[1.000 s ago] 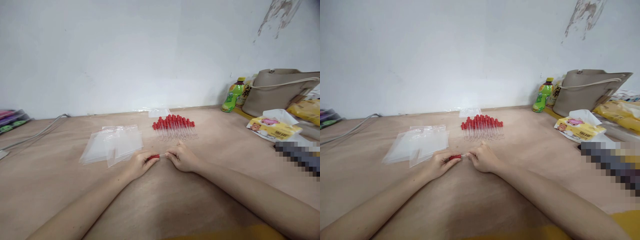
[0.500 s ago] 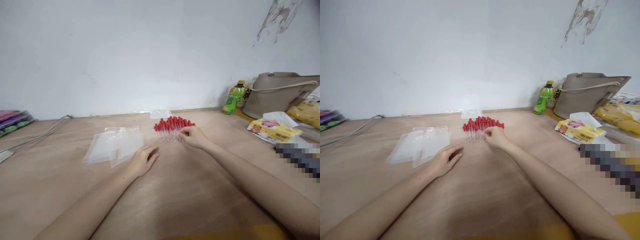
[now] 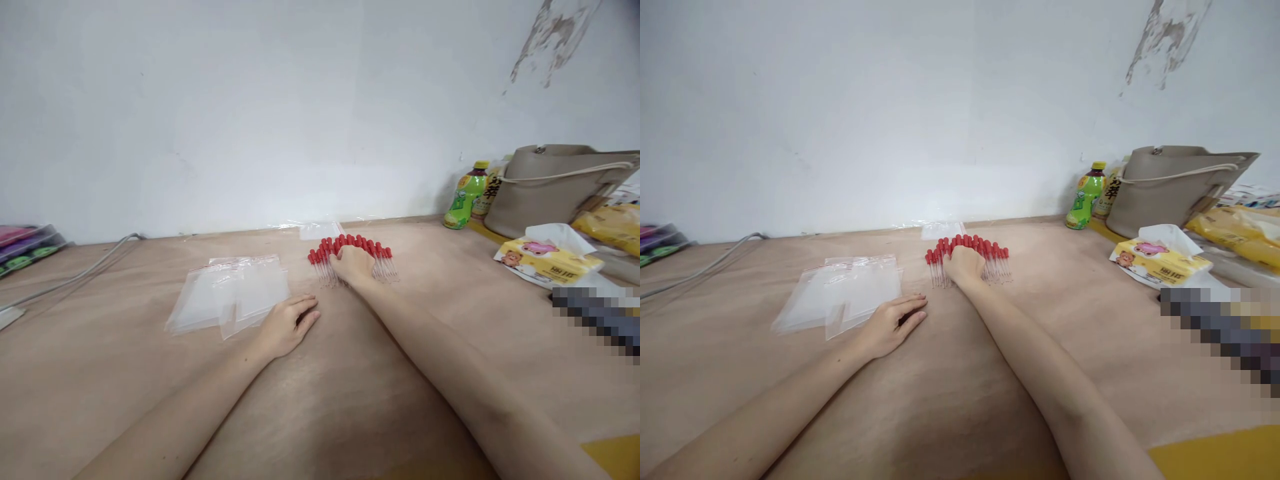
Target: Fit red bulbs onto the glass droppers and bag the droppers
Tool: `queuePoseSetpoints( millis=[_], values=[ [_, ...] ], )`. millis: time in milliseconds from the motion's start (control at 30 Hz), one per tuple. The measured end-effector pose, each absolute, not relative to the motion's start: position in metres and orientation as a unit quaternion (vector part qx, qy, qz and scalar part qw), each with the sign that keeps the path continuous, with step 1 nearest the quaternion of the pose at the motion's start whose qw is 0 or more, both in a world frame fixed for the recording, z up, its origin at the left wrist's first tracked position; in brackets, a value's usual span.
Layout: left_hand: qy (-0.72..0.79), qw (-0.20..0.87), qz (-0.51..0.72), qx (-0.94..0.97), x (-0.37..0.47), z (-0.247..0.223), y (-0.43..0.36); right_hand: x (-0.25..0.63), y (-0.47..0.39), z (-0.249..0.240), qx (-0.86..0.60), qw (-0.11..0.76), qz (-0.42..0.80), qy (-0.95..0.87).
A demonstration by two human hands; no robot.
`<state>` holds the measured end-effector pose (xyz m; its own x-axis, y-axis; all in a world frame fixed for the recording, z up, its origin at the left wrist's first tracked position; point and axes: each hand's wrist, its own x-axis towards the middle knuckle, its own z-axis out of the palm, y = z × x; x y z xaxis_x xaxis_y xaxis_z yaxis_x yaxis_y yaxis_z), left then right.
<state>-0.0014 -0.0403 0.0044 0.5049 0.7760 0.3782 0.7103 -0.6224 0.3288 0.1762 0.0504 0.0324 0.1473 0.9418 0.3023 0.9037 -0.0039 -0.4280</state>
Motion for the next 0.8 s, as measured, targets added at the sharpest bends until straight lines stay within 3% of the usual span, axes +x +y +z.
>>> queuePoseSetpoints(
  millis=[167, 333, 467, 600, 800],
  values=[
    [0.431, 0.071, 0.250, 0.864, -0.001, 0.004, -0.041, 0.177, 0.036, 0.019, -0.662, 0.324, -0.018, -0.676],
    [0.422, 0.014, 0.280, 0.862, -0.005, 0.004, -0.044, 0.183, -0.001, 0.002, -0.505, 0.376, -0.085, -0.772],
    [0.515, -0.108, 0.281, 0.803, -0.012, 0.009, -0.045, 0.207, -0.034, 0.000, -0.364, 0.337, -0.049, -0.867],
    [0.639, -0.176, 0.201, 0.721, -0.020, 0.013, -0.039, 0.233, -0.052, 0.002, -0.335, 0.284, -0.011, -0.898],
    [0.751, -0.062, 0.061, 0.654, -0.028, 0.008, -0.024, 0.241, -0.051, -0.003, -0.367, 0.244, 0.035, -0.897]
  ],
)
